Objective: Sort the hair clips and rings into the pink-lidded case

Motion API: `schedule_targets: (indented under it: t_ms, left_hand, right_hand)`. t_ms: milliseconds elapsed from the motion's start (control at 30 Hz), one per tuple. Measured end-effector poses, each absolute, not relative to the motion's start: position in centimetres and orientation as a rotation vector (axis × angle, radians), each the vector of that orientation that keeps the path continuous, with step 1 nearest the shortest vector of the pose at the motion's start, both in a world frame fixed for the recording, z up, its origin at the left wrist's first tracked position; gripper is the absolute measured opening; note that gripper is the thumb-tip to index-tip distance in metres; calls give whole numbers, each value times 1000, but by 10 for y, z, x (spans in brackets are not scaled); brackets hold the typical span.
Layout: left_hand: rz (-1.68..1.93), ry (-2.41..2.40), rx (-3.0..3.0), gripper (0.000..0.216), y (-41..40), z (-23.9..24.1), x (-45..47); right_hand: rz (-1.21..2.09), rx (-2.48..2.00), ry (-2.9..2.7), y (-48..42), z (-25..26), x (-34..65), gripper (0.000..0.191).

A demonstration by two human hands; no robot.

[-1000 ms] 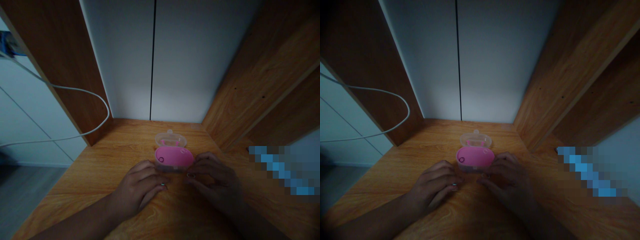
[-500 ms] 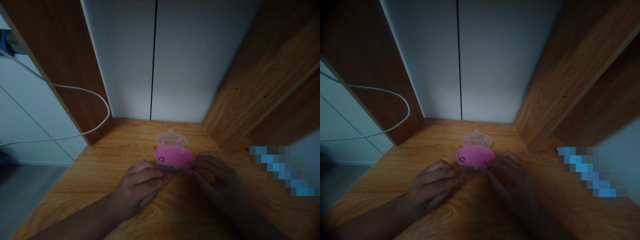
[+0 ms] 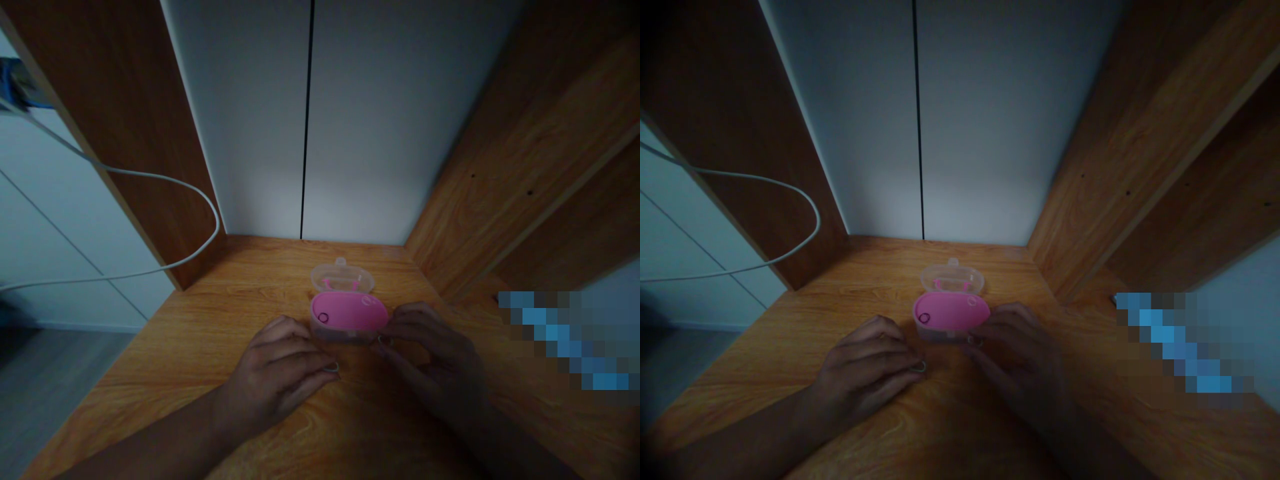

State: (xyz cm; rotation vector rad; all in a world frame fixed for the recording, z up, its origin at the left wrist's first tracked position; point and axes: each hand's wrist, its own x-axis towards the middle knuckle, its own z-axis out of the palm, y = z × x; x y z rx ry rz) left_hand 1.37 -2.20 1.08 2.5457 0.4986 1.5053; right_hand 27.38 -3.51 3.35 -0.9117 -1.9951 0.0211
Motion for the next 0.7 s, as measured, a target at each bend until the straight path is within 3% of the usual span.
schedule_targets:
  t_ms: [700]
  left_hand:
    - [1484, 520, 2548, 14, -22, 14, 15]
  right_hand:
    - [-34, -784, -2125, -37, 38, 267, 9]
